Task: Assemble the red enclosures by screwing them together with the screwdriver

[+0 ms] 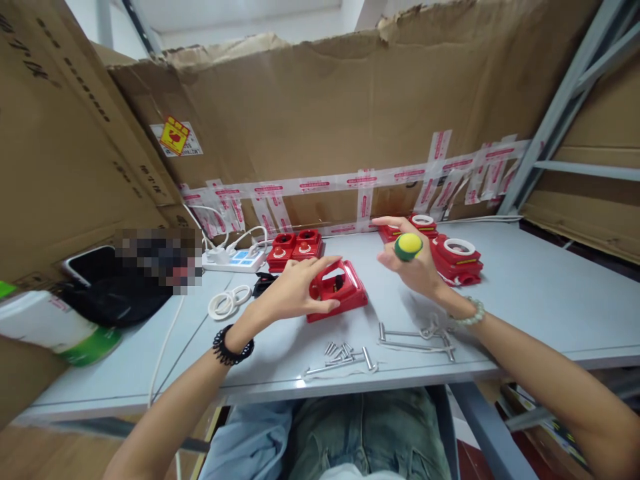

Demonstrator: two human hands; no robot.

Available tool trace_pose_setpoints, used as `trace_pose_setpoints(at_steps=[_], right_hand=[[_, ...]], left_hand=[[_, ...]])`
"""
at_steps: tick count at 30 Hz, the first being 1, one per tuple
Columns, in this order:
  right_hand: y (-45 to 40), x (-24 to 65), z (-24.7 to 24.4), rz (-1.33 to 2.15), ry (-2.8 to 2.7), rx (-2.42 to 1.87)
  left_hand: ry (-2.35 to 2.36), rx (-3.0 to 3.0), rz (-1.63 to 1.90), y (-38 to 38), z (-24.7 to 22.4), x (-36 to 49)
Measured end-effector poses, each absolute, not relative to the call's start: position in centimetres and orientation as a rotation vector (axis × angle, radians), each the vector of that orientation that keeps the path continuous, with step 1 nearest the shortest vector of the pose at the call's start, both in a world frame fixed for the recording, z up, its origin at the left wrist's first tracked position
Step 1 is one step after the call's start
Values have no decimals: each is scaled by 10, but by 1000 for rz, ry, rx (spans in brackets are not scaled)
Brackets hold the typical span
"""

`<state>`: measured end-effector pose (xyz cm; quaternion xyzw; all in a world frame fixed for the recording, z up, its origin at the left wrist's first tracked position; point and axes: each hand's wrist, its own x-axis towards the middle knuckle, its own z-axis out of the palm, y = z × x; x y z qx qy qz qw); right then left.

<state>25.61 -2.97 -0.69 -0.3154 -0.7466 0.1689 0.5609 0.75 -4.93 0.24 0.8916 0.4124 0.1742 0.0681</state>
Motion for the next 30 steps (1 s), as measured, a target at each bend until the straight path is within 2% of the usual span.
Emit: trace_pose_setpoints(at_steps=[5,19,26,30], right_hand=[[-26,256,-5,504,-1629,-754],[-29,254,-2,385,-1700,-759],[-29,254,-2,362,-1722,-761],[-30,253,-3,359,-1731,-788]], left_hand=[[1386,2730,266,-39,-7,12],[989,2607,258,-15,-7,6],[1126,2622,357,-26,-27,-5],[1412,2702,514,-10,-33,21]])
